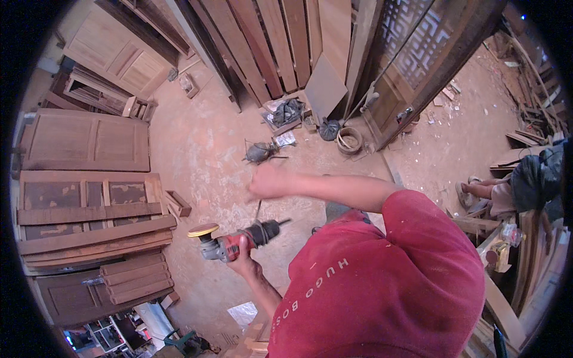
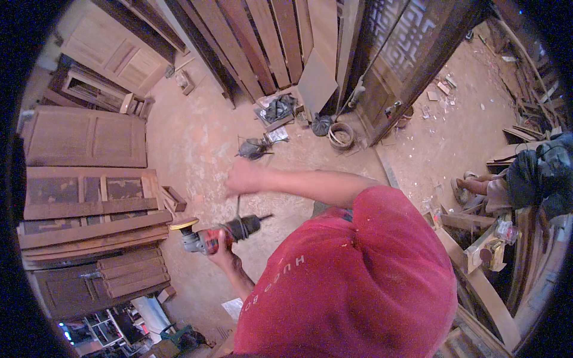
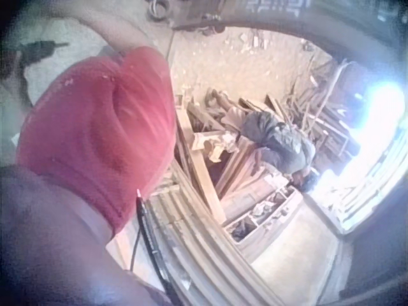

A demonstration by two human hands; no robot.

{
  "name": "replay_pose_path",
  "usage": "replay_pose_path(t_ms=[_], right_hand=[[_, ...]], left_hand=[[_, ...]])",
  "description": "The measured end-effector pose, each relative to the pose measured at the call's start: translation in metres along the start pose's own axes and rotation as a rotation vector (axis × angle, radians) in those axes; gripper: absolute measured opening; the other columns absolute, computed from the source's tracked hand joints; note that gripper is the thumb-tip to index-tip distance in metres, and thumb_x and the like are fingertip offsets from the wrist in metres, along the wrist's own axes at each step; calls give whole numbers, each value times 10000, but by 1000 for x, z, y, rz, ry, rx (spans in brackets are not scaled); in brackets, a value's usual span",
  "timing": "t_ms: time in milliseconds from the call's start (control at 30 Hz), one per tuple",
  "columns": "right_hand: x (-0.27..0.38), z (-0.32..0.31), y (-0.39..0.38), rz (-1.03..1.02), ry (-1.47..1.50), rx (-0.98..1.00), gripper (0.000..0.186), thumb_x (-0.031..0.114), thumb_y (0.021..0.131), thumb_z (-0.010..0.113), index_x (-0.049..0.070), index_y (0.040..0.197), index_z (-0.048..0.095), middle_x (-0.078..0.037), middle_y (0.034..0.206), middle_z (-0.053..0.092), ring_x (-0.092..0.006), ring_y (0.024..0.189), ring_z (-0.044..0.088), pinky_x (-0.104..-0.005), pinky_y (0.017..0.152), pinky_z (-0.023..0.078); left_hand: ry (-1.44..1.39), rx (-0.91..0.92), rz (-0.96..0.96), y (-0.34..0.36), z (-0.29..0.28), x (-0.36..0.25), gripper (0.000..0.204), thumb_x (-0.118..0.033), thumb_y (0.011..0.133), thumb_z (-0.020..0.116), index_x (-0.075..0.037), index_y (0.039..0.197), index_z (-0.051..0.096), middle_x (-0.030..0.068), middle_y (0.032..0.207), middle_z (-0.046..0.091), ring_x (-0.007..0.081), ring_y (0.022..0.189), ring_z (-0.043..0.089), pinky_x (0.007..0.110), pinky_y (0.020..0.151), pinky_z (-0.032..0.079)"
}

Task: The person uses a grinder on a metal plate, then adjusts a wood router using pliers and a wrench, and finally moves a long piece of wood across the workshop.

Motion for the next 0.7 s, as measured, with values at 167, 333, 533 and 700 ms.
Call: replay_pose_path(t_ms=[167,333,533,700], right_hand=[[53,52,-29,-16,730,-104,365,335,931,584,99,1191,485,-228,845,676,-417,801,677,-539,675,515],[-82,94,-6,160,650,107,352,340,920,576,106,1173,504,-237,835,670,-423,809,674,-523,660,509],[-174,-14,67,343,213,-158,207,197,702,673,-8,736,672,-227,688,651,-399,688,678,-495,568,519],[-118,-4,53,-24,890,333,333,320,826,665,-10,874,666,-245,775,670,-420,793,683,-504,687,531]], left_hand=[[-139,-457,55,61,72,21,506,-190,818,814,-21,1217,554,118,1218,611,223,1021,637,355,878,558],[-965,-16,-241,113,126,-15,525,-487,887,667,-89,1226,618,56,1186,674,247,1027,635,417,957,518],[-217,247,-222,115,137,-18,467,-191,811,772,-63,1221,587,96,1079,675,246,968,659,403,894,552],[224,-47,135,148,175,26,538,-15,736,833,21,1201,563,127,1112,645,209,957,651,363,866,553]])
Point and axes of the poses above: each hand's wrist, its own y-axis towards the middle knuckle, its own z-axis out of the palm, x = y × z, the point moved 2 cm from there along y, towards the middle knuckle
